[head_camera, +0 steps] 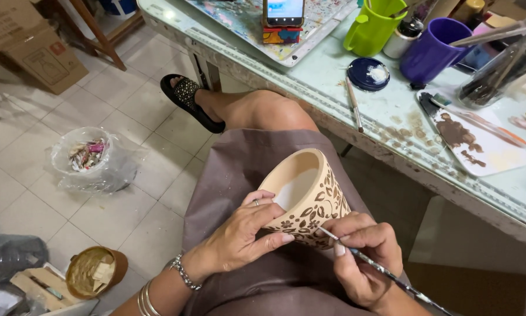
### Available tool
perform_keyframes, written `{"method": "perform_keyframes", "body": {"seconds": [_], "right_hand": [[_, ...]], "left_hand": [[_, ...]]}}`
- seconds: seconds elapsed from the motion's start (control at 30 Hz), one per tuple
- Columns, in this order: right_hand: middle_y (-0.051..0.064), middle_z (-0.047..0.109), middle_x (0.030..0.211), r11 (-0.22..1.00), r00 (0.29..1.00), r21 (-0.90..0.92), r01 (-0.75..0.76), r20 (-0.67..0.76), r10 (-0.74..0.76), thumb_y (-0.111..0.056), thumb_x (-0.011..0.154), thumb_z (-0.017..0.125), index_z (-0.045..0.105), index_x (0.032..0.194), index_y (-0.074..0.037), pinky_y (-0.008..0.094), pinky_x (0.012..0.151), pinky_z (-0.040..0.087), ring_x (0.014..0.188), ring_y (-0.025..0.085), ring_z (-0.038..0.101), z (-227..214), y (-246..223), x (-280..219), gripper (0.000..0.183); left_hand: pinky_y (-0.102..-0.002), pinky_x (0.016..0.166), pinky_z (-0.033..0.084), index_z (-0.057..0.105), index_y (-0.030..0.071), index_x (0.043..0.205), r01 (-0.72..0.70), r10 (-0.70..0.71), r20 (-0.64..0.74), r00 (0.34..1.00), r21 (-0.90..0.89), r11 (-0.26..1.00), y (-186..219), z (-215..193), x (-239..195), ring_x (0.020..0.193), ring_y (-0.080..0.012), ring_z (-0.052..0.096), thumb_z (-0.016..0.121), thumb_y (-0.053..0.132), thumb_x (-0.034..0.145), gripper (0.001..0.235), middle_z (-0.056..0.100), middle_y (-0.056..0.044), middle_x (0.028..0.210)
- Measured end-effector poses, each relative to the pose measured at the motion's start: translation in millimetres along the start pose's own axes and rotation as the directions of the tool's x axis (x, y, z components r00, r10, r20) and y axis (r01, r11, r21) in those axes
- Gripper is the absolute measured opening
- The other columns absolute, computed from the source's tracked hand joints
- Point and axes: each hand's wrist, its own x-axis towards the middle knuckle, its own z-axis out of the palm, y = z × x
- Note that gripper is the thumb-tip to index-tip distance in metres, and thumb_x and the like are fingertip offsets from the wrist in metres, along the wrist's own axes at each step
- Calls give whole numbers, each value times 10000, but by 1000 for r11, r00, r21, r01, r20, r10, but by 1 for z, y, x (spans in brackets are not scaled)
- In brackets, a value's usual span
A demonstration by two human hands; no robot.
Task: Painting intricate patterns on a ceramic cup using a fine-tipped brush
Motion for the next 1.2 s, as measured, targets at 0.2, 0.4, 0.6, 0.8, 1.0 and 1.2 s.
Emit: {"method": "perform_keyframes", "body": {"seconds": [0.2, 0.4, 0.6, 0.8, 1.0, 1.2], "right_hand": [[128, 590, 731, 999, 1000, 36, -2, 13, 1, -53, 804, 511, 427, 838, -63, 274, 635, 473, 638, 180, 589, 3, 2, 0, 91], [130, 610, 765, 999, 998, 27, -38, 48, 37, -55, 816, 530, 435, 876, -72, 252, 629, 474, 648, 165, 593, 1, 2, -1, 114], [138, 610, 757, 998, 997, 0, -59, 56, 59, -41, 800, 544, 443, 848, -57, 263, 622, 488, 627, 174, 590, 1, 3, -1, 113], [129, 616, 739, 998, 997, -15, -56, 43, 57, -50, 792, 549, 451, 822, -50, 252, 593, 469, 612, 165, 581, 1, 3, -1, 102], [139, 614, 760, 994, 995, -57, -94, 38, 97, -47, 793, 547, 447, 828, -41, 232, 576, 462, 627, 163, 584, 0, 3, -4, 106], [150, 622, 780, 995, 996, -62, -83, 6, 84, -53, 794, 552, 447, 837, -41, 225, 584, 480, 649, 174, 607, -1, 6, -6, 114]], "left_hand": [[-398, 917, 371, 441, 27, 856, 9, -9, 15, 1000, 1, 1000, 4, -3, 2, 649, -204, 438, 501, 235, 906, 222, 416, -31, 720], [-400, 927, 366, 440, 32, 861, 10, -10, 11, 1000, 3, 1000, 3, -2, 2, 667, -201, 451, 516, 235, 900, 220, 419, -27, 716], [-401, 936, 350, 451, 39, 865, 21, -21, 21, 1000, 3, 1000, 0, 0, 0, 695, -200, 461, 515, 235, 899, 209, 432, -21, 740], [-392, 926, 368, 435, 34, 833, 24, -24, 22, 999, 4, 1000, 2, -1, 1, 656, -199, 450, 502, 249, 902, 235, 417, -26, 707], [-389, 939, 360, 437, 44, 837, 42, -42, 37, 998, -3, 999, 4, -3, 3, 671, -193, 454, 503, 247, 899, 222, 421, -18, 710], [-395, 938, 359, 437, 43, 849, 34, -34, 34, 999, -5, 999, 1, -2, 1, 666, -189, 442, 509, 247, 900, 222, 408, -17, 713]]}}
